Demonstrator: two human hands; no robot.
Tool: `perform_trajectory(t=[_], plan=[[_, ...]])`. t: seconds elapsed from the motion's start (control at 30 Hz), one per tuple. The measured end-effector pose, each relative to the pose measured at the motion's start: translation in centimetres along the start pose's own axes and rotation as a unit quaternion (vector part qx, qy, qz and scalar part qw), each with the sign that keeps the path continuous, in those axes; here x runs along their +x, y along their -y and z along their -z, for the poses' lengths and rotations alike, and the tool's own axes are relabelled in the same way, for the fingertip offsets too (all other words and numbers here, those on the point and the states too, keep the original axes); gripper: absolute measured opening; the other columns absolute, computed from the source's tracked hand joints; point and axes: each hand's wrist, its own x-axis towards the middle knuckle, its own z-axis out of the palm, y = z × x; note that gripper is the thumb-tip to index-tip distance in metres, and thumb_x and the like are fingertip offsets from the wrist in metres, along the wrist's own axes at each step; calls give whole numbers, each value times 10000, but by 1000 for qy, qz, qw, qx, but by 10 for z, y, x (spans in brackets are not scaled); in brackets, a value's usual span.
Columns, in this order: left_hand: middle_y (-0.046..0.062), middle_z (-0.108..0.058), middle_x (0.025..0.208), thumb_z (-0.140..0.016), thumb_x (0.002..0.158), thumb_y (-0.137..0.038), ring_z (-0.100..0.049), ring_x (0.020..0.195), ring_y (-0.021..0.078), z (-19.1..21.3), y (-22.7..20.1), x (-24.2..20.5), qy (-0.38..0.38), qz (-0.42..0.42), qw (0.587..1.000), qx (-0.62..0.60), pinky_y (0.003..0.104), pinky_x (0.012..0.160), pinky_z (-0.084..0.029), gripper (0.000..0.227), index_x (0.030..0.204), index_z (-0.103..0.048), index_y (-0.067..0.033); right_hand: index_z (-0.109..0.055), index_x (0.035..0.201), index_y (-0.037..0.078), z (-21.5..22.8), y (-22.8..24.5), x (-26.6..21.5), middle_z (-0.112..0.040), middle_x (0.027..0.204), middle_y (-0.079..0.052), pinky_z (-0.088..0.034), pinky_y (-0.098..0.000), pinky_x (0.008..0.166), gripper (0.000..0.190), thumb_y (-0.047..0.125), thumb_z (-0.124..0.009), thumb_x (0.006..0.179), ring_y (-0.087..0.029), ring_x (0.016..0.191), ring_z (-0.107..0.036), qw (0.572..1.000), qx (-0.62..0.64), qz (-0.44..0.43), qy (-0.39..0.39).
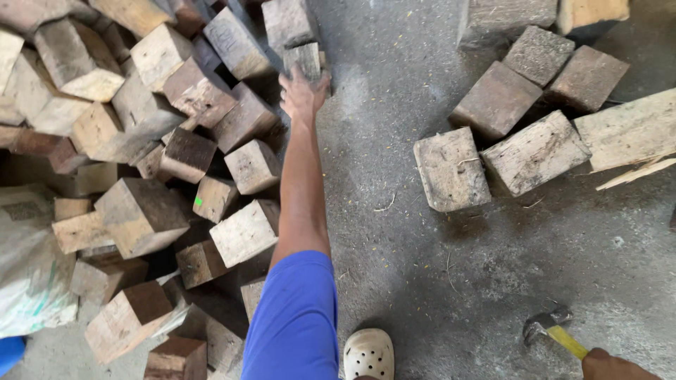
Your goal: The person repeatedly strikes small wooden blocks with a hammer on a concrete floor. They pick up blocks from a pile, position them, and hit them multiple times to break or shape them, then place the processed pieces back into the pile.
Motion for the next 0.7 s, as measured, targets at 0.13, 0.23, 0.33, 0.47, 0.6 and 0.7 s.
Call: perform_trajectory(t=[0.13,0.23,0.33,0.47,0.6,0.7], plan=[[258,-397,1439,-814,767,-631,-575,1205,452,7,-5,-16,-2,52,999,1,503,996,-515,998,1478,-302,-153,-623,1159,123,50,9,-9,-783,944,-52,-646,-383,782,204,209,-549,989,-215,897,-795,998,6,8,-54],[238,-527,1309,-868,680,-622,-656,1072,375,22,14,-34,30,-28,999,-7,466,868,-581,963,1355,-424,-98,-639,1115,108,33,8,-53,-781,929,-60,-646,-393,769,183,192,-539,987,-231,887,-795,999,24,4,-37],[204,-676,1152,-941,697,-563,-689,932,303,38,54,-105,-11,-219,974,-59,442,731,-583,852,1276,-557,-70,-650,1076,86,43,13,-61,-773,915,-77,-648,-400,733,173,171,-526,990,-250,862,-796,997,55,-9,-46],[98,-564,954,-834,798,-628,-489,554,85,26,76,-236,-245,-573,754,208,257,352,-441,792,1399,-540,-204,-659,1077,54,46,10,-68,-777,930,-104,-645,-391,710,188,151,-540,969,-254,862,-791,995,78,23,-61],[224,-526,1354,-882,576,-296,-669,877,296,40,60,-371,285,-312,903,-74,361,532,-650,794,1266,-542,-100,-667,1058,58,33,8,-73,-769,955,-123,-627,-417,757,184,151,-559,942,-282,901,-772,987,103,29,-123],[195,-591,1328,-810,840,-327,-703,952,333,40,22,-410,316,-464,823,-86,479,868,-611,590,1324,-545,-119,-659,1105,59,19,-1,-70,-754,1008,-138,-621,-432,780,203,139,-559,947,-297,929,-760,982,135,32,-129]])
